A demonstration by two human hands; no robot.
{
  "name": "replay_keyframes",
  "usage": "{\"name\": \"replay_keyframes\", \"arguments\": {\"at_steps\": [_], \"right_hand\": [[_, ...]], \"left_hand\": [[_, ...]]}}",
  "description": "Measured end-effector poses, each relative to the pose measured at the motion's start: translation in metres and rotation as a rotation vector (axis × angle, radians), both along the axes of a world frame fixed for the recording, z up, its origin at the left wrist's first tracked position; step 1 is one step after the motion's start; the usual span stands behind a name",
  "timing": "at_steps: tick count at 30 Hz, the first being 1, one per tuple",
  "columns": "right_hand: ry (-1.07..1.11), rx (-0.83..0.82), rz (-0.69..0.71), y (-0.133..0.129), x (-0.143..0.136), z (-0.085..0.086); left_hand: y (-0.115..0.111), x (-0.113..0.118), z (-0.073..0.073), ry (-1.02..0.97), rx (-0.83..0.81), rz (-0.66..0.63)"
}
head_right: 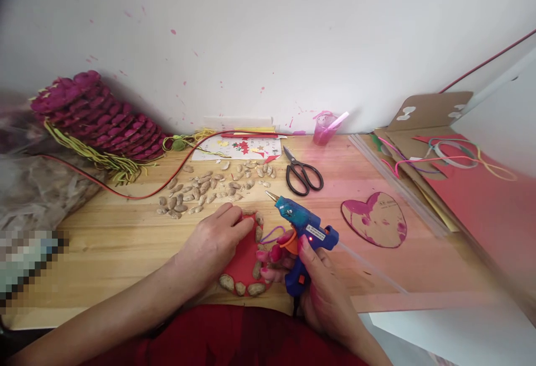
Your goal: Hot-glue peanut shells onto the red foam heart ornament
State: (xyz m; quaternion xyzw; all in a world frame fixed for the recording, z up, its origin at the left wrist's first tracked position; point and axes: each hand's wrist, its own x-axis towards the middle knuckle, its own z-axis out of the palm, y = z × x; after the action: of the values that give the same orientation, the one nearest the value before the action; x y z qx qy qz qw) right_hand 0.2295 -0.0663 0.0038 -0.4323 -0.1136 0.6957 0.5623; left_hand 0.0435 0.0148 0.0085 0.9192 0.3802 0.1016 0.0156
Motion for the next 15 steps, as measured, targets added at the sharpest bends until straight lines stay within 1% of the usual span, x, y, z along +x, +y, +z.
{"name": "replay_keyframes", "arguments": {"at_steps": [5,10,15], "right_hand": [[0.023,-0.003,0.023,0.0,0.001,-0.005],[0.022,0.044,0.013,0.002,0.001,-0.011],[0.029,0.064,0.002,0.003,-0.001,-0.011]], "left_hand": [[0.0,0.0,0.002,0.003,-0.018,0.002],[0.0,0.0,0.0,0.003,-0.002,0.002],[0.001,-0.002,-0.004,-0.015,0.016,-0.011]]}}
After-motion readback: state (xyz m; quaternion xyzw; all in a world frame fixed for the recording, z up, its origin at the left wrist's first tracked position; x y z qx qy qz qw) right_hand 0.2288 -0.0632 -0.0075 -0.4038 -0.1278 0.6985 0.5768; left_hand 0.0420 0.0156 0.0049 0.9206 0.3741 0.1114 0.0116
